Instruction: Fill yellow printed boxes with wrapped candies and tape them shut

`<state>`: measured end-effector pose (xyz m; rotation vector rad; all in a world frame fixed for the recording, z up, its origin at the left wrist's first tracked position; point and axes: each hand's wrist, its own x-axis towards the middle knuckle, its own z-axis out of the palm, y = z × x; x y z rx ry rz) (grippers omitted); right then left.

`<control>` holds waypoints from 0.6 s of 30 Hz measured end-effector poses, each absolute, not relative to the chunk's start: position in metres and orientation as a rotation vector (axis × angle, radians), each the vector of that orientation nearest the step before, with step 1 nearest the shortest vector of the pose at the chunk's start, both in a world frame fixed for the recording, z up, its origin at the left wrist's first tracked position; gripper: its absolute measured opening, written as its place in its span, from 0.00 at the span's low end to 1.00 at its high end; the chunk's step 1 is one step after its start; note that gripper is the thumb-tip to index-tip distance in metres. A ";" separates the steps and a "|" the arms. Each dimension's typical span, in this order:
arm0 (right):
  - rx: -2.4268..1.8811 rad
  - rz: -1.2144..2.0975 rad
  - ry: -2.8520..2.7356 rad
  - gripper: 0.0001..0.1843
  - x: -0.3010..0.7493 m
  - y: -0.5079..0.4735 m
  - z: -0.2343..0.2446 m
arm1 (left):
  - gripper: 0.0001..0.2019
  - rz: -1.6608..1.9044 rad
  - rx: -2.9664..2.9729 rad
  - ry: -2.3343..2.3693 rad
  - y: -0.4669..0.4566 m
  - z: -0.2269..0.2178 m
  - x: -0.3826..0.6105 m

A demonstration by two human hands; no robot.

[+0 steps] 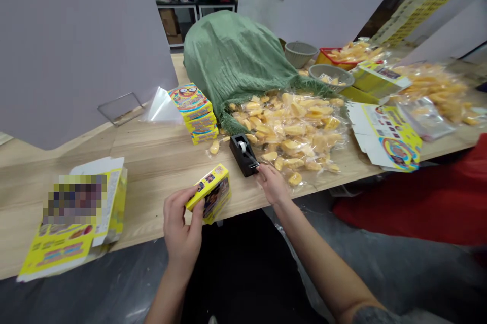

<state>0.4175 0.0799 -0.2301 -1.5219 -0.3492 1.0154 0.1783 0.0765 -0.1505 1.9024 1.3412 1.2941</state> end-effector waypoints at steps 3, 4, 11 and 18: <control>-1.532 0.959 -0.362 0.16 0.410 0.076 -0.242 | 0.12 1.310 1.846 1.323 0.078 -0.152 0.179; -1.544 0.940 -0.377 0.16 0.409 0.075 -0.246 | 0.12 1.308 1.848 1.317 0.078 -0.152 0.179; -1.681 0.743 -0.589 0.15 0.414 0.068 -0.262 | 0.12 1.296 1.903 1.300 0.075 -0.144 0.187; -1.789 0.750 -0.645 0.15 0.414 0.060 -0.259 | 0.10 1.354 2.116 1.367 0.079 -0.127 0.188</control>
